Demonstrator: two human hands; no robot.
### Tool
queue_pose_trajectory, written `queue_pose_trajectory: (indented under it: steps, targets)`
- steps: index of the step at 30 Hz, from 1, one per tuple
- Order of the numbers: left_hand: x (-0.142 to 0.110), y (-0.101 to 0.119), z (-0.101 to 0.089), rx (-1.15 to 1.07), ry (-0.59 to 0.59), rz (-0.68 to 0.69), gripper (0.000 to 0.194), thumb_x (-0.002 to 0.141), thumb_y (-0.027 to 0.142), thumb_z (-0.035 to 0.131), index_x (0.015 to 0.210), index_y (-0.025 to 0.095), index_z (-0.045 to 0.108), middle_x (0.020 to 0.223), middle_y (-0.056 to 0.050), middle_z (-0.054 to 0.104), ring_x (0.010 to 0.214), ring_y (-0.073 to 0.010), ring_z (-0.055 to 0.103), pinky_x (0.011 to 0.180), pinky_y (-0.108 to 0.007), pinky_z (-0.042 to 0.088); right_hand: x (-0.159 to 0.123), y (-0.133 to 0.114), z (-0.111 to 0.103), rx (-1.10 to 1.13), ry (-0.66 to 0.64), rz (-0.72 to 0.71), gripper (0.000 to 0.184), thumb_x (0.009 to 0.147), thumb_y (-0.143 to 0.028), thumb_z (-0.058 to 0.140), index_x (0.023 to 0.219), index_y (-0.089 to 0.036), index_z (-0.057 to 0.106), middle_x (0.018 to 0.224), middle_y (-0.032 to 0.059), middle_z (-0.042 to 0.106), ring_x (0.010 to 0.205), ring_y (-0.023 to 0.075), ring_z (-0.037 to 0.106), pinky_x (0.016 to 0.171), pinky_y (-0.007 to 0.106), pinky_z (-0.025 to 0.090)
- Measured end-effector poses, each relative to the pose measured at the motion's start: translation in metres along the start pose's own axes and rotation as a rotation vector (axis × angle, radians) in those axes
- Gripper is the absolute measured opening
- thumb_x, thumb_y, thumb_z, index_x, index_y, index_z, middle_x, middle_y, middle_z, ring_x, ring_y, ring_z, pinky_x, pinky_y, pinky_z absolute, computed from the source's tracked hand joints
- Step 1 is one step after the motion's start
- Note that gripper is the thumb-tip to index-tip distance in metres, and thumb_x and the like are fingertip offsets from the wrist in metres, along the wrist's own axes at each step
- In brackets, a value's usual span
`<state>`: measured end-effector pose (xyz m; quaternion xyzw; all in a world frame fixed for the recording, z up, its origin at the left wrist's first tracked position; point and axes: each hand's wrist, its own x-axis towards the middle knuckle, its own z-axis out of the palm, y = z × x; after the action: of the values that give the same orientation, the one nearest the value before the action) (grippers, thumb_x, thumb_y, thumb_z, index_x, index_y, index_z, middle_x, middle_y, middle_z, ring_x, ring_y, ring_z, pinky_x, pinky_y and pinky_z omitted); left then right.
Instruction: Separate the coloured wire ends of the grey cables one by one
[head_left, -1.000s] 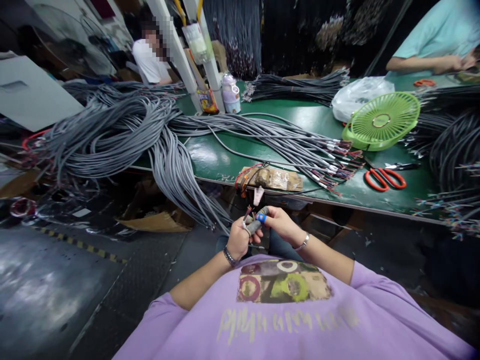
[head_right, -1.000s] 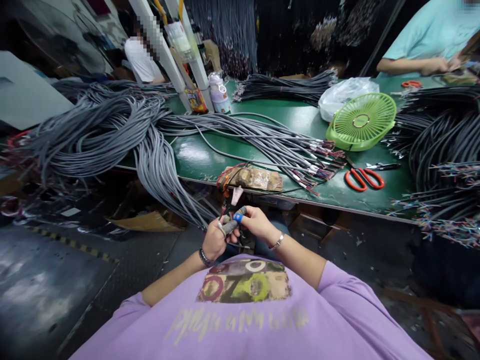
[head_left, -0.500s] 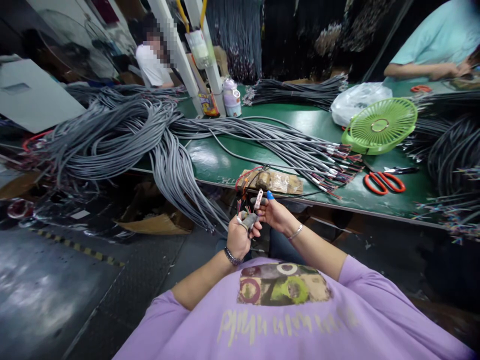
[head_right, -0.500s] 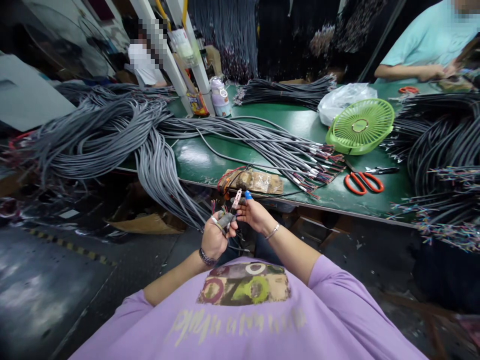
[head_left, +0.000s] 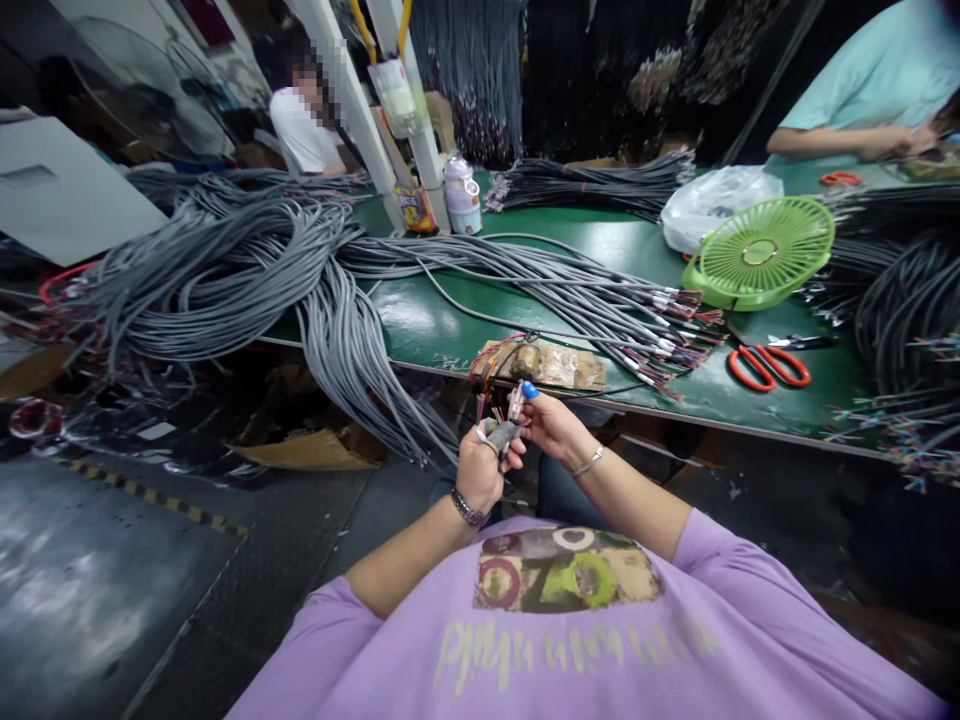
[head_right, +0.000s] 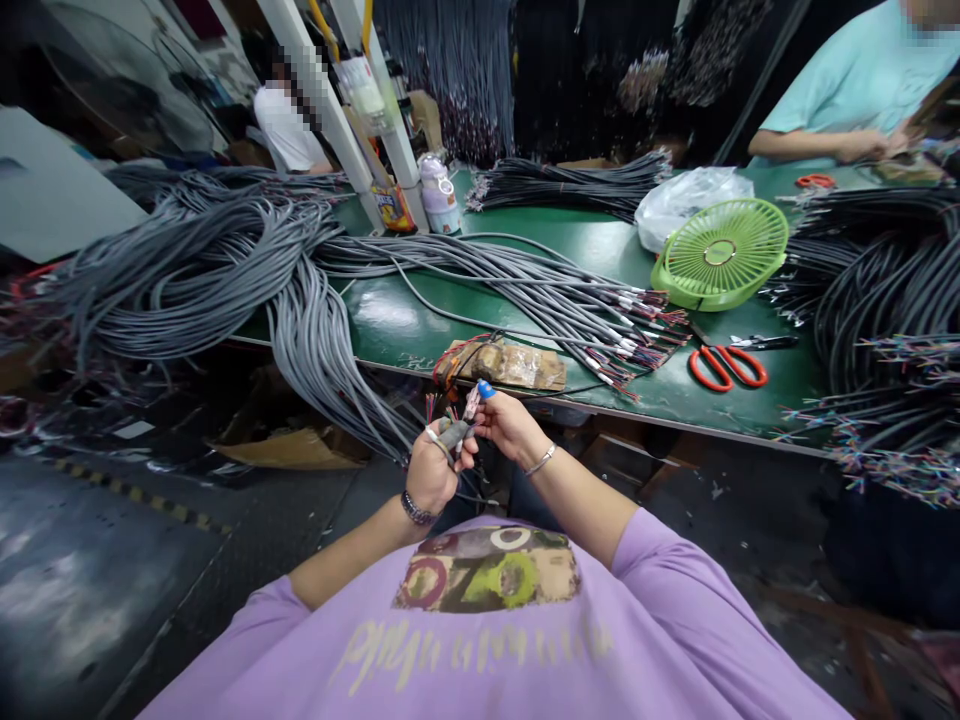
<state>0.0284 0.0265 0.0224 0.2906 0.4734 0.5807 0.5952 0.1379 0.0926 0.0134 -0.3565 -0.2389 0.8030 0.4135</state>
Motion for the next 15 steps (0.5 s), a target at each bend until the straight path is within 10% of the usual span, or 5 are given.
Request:
queue_pose_trajectory:
  steps: [15]
  targets:
    - [-0.006, -0.004, -0.005, 0.015, 0.0, -0.013, 0.027, 0.067, 0.038, 0.067, 0.067, 0.016, 0.051, 0.05, 0.001, 0.06, 0.034, -0.0072, 0.049, 0.034, -0.018, 0.022, -0.005, 0.006, -0.007, 0.101, -0.04, 0.101, 0.042, 0.085, -0.055, 0.049, 0.079, -0.015, 0.061, 0.067, 0.0022, 0.061, 0.056, 0.0096, 0.054, 0.054, 0.022, 0.046]
